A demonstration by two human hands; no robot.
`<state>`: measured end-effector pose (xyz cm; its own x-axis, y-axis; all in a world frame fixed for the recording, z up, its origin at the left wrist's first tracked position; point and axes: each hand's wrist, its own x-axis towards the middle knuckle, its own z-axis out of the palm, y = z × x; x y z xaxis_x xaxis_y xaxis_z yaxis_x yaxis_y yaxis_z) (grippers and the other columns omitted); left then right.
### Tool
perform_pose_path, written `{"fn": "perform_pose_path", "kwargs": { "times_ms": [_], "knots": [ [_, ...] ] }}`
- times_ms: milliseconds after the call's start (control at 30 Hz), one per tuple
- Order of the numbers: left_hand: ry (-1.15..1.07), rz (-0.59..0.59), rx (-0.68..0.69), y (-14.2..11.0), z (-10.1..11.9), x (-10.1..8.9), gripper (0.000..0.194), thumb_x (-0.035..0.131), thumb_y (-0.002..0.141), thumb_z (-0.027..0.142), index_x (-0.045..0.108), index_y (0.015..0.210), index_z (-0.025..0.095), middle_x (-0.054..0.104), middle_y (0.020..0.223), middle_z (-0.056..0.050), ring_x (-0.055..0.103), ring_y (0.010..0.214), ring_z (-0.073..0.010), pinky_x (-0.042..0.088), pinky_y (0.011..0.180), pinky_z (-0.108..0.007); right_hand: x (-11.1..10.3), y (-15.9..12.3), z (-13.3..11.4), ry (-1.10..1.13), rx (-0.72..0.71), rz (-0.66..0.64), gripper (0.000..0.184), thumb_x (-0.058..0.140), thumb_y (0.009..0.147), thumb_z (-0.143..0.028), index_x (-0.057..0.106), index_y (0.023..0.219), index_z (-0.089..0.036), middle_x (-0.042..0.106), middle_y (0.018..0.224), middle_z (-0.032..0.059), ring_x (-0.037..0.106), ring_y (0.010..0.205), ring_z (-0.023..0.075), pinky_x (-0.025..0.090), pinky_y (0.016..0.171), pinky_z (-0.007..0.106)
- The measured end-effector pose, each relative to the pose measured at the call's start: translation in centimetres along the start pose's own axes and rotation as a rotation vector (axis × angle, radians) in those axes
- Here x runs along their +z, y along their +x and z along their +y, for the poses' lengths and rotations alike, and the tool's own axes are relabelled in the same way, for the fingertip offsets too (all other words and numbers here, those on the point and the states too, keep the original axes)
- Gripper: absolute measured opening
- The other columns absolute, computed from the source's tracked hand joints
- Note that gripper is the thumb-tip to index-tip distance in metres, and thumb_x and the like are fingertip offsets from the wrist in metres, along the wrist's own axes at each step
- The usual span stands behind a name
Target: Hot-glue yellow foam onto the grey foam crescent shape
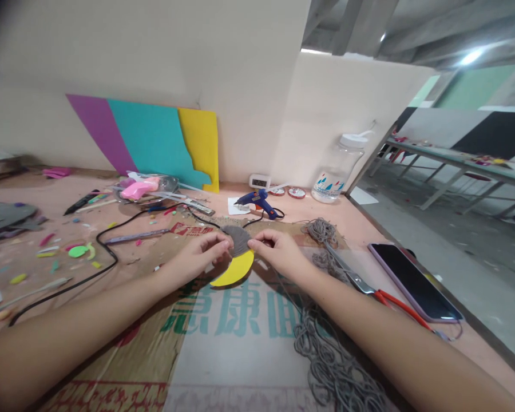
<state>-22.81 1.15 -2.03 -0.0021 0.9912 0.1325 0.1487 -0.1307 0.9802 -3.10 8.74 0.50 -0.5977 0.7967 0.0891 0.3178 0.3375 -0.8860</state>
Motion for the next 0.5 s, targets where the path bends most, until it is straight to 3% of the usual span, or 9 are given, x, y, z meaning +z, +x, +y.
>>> {"fn": "perform_pose_path", "kwargs": {
  "times_ms": [167, 300, 400, 500],
  "knots": [
    [-0.113, 0.089, -0.078, 0.2, 0.2, 0.0, 0.065, 0.067, 0.073, 0.05, 0.039, 0.123, 0.019, 0.062, 0.078, 0.001, 0.055, 0.054, -0.0095, 0.042, 0.052, -0.021, 0.3, -0.1, -0.2, -0.016, 0.026, -0.046, 0.032, 0.062, 0.079, -0.048, 0.062, 0.077, -0.016, 0.049, 0.051, -0.0041, 0.039, 0.042, 0.009, 0.029, 0.041, 0.022],
    [-0.051, 0.002, -0.115, 0.2, 0.8, -0.2, 0.047, 0.069, 0.071, 0.048, 0.056, 0.101, 0.013, 0.059, 0.065, 0.001, 0.05, 0.05, -0.0087, 0.037, 0.047, -0.02, 0.7, -0.3, -0.2, -0.104, -0.046, -0.056, 0.028, 0.059, 0.083, -0.042, 0.065, 0.077, -0.015, 0.057, 0.057, -0.0004, 0.049, 0.047, 0.012, 0.038, 0.045, 0.024],
    [-0.03, 0.019, -0.166, 0.1, 0.8, -0.3, 0.037, 0.066, 0.073, 0.048, 0.057, 0.085, 0.013, 0.055, 0.056, 0.003, 0.046, 0.045, -0.0082, 0.032, 0.044, -0.02, -0.1, -0.3, -0.9, -0.314, -0.28, -0.024, 0.027, 0.051, 0.09, -0.035, 0.07, 0.085, -0.017, 0.068, 0.084, 0.008, 0.063, 0.079, 0.0215, 0.05, 0.072, 0.034],
    [-0.007, 0.068, -0.172, 0.1, 0.6, -0.3, 0.034, 0.064, 0.074, 0.047, 0.054, 0.076, 0.015, 0.051, 0.052, 0.005, 0.043, 0.042, -0.0075, 0.03, 0.043, -0.02, -2.0, -1.0, -3.5, -0.381, -0.428, 0.078, 0.031, 0.047, 0.093, -0.029, 0.063, 0.119, -0.023, 0.061, 0.124, 0.009, 0.051, 0.121, 0.0271, 0.035, 0.105, 0.047]
  ]
}}
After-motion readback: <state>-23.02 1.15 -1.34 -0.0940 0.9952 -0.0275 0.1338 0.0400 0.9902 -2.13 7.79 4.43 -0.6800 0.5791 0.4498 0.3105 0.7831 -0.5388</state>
